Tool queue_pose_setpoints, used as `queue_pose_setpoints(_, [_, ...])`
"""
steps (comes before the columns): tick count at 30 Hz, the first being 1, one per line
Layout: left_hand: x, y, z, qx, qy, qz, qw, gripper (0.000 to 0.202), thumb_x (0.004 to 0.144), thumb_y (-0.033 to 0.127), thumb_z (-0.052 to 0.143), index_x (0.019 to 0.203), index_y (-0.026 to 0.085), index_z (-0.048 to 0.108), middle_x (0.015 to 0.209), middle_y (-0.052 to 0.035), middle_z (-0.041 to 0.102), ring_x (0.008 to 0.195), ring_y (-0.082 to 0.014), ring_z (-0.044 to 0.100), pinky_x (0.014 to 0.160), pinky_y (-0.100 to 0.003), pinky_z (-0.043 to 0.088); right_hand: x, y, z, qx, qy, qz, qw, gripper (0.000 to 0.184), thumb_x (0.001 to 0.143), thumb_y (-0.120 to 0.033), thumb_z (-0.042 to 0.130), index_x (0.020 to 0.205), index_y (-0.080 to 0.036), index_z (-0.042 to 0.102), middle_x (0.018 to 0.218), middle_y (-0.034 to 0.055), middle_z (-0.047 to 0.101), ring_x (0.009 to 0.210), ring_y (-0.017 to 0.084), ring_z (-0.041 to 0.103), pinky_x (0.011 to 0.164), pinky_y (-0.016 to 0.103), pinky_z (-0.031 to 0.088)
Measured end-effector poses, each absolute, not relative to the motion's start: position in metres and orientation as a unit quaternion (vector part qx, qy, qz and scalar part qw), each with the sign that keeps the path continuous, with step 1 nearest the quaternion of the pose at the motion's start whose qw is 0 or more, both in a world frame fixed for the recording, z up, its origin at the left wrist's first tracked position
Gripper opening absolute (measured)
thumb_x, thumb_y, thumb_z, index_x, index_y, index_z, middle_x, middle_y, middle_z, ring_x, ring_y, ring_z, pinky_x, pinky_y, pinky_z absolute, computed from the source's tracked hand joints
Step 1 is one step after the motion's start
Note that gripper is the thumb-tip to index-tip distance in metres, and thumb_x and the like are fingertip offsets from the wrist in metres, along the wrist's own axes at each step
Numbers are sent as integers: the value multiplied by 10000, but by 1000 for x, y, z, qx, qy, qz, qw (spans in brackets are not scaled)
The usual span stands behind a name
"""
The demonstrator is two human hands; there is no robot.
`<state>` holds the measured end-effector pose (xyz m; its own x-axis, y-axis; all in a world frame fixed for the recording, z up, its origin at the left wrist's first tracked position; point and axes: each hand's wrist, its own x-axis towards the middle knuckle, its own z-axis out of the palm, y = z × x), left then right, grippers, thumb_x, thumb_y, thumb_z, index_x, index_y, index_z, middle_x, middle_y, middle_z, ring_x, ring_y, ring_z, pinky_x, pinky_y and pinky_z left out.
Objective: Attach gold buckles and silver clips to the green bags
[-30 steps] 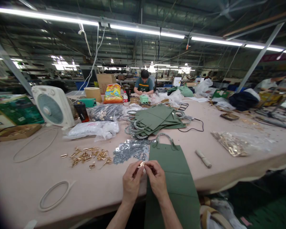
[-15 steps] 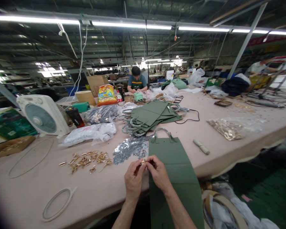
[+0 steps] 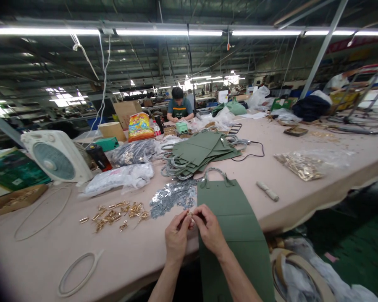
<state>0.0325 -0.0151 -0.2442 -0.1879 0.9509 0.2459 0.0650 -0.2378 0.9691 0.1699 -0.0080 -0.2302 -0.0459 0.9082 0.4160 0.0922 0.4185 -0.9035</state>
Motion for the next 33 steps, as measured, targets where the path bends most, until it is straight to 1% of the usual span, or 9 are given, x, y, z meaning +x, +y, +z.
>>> queue_pose_setpoints(4, [31,-12,-244,497,479,587,422,457,865,540,741,1111,158,794,776,-56,766,641,-172,704,651,-267,617,169,-12,-233,-393,-647,303,579,120,1008,-228,564,906,-239,627,917,25,602,869,186,593,802,302,476])
queue_pose_setpoints(7, [31,-13,-242,494,475,584,435,464,863,537,745,1119,152,788,753,-49,759,639,-175,704,657,-270,619,168,-13,-232,-386,-651,278,592,113,1001,-237,579,921,-243,659,928,40,634,892,199,607,817,312,490])
queue_pose_setpoints(10, [31,-15,-240,504,472,592,415,419,893,510,725,1124,166,783,836,-54,766,686,-169,709,699,-268,616,170,-10,-230,-393,-623,321,595,119,994,-306,615,943,-245,703,932,46,660,888,207,626,816,318,507])
queue_pose_setpoints(14, [31,-17,-236,541,462,595,373,334,935,461,693,1125,201,783,920,-50,754,788,-169,713,778,-268,605,175,-3,-227,-389,-602,382,584,203,987,-386,635,949,-237,768,970,62,702,951,224,648,882,339,519])
queue_pose_setpoints(19, [30,-17,-234,545,458,601,364,328,947,461,676,1123,207,786,969,-64,757,800,-169,713,782,-275,609,177,0,-228,-379,-599,419,567,216,947,-421,694,976,-240,808,985,68,731,954,232,663,879,351,537])
queue_pose_setpoints(23, [31,-17,-236,539,457,602,373,345,947,464,677,1131,192,781,964,-71,753,748,-160,704,740,-273,618,175,-1,-231,-403,-608,395,559,218,965,-419,670,940,-236,786,959,63,721,927,224,654,833,326,518])
queue_pose_setpoints(28, [32,-19,-236,572,449,596,342,295,961,435,663,1103,208,787,1057,-94,763,957,-213,730,875,-327,621,173,-5,-227,-421,-613,368,558,288,1003,-440,598,846,-219,695,837,27,642,785,187,595,739,288,476])
queue_pose_setpoints(30, [32,-20,-235,588,445,594,323,273,968,418,656,1095,216,788,1063,-93,767,985,-221,728,905,-344,615,173,-6,-226,-423,-612,368,557,307,1008,-451,584,824,-217,665,816,17,616,763,180,571,725,282,459])
queue_pose_setpoints(33, [33,-22,-232,605,441,591,300,249,976,398,645,1090,231,789,1065,-87,772,994,-224,729,904,-344,613,173,-6,-226,-430,-608,367,557,324,1007,-473,575,819,-218,642,795,11,588,759,180,545,716,279,444])
